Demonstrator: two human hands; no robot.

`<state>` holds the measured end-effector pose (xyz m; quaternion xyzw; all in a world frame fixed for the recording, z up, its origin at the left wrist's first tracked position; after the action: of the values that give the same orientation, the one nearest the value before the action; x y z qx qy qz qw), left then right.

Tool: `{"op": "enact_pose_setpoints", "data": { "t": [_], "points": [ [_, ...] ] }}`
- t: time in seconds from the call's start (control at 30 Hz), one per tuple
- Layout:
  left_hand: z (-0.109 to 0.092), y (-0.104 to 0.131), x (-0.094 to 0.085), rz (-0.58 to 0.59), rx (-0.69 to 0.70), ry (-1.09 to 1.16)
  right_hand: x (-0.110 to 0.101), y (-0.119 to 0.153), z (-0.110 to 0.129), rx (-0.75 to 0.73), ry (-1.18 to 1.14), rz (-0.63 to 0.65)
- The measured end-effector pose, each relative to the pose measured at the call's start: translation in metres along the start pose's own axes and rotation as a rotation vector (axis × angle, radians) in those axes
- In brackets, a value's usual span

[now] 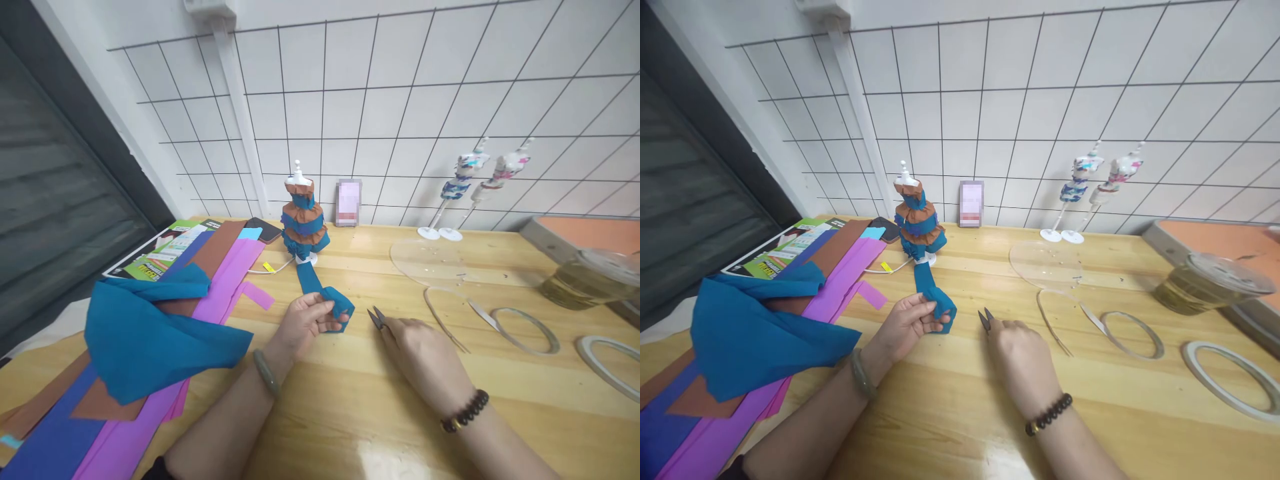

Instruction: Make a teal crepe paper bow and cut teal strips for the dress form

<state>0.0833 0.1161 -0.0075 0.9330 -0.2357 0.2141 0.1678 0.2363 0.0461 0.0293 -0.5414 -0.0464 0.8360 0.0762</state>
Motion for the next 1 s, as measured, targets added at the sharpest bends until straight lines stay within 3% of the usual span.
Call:
{"op": "enact_pose_setpoints", "data": {
  "t": [0.17, 0.3, 0.37, 0.47, 0.57, 0.73, 1.0],
  "points": [
    [0.003, -0.001, -0.001, 0.004, 0.008, -0.001, 0.002, -0.003, -0.008, 0.035, 0.042, -0.028],
    [0.005, 0.0, 0.005, 0.057, 0.029, -0.012, -0.003, -0.009, -0.024, 0.112, -0.081, -0.097],
    [0.006, 0.0, 0.007, 0.067, 0.04, -0.008, -0.005, -0.008, -0.022, 0.138, -0.234, -0.139],
    [0.007, -0.001, 0.005, 0.028, 0.047, 0.023, -0.003, -0.002, -0.01, 0.203, -0.672, -0.16],
    [0.006, -0.003, 0.001, -0.018, 0.058, 0.064, 0.009, 0.003, 0.008, 0.268, -0.935, -0.005],
    [0.004, -0.004, 0.0, -0.033, 0.078, 0.094, 0.027, 0.01, 0.029, 0.269, -1.015, 0.305],
    [0.001, -0.003, -0.001, -0.024, 0.142, 0.155, 0.044, 0.019, 0.022, 0.442, -1.126, 0.406]
  ]
}}
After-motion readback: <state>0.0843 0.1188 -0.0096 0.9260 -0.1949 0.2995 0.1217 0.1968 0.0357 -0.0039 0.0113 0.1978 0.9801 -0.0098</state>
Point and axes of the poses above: each hand's wrist, its own y-axis away from the middle knuckle, its own x-axis out of the palm, z = x × y, the point moved 7 cm from there along -y, towards the middle knuckle, and after that the axes turned 3 degrees about -y, right-handed, at the moved point
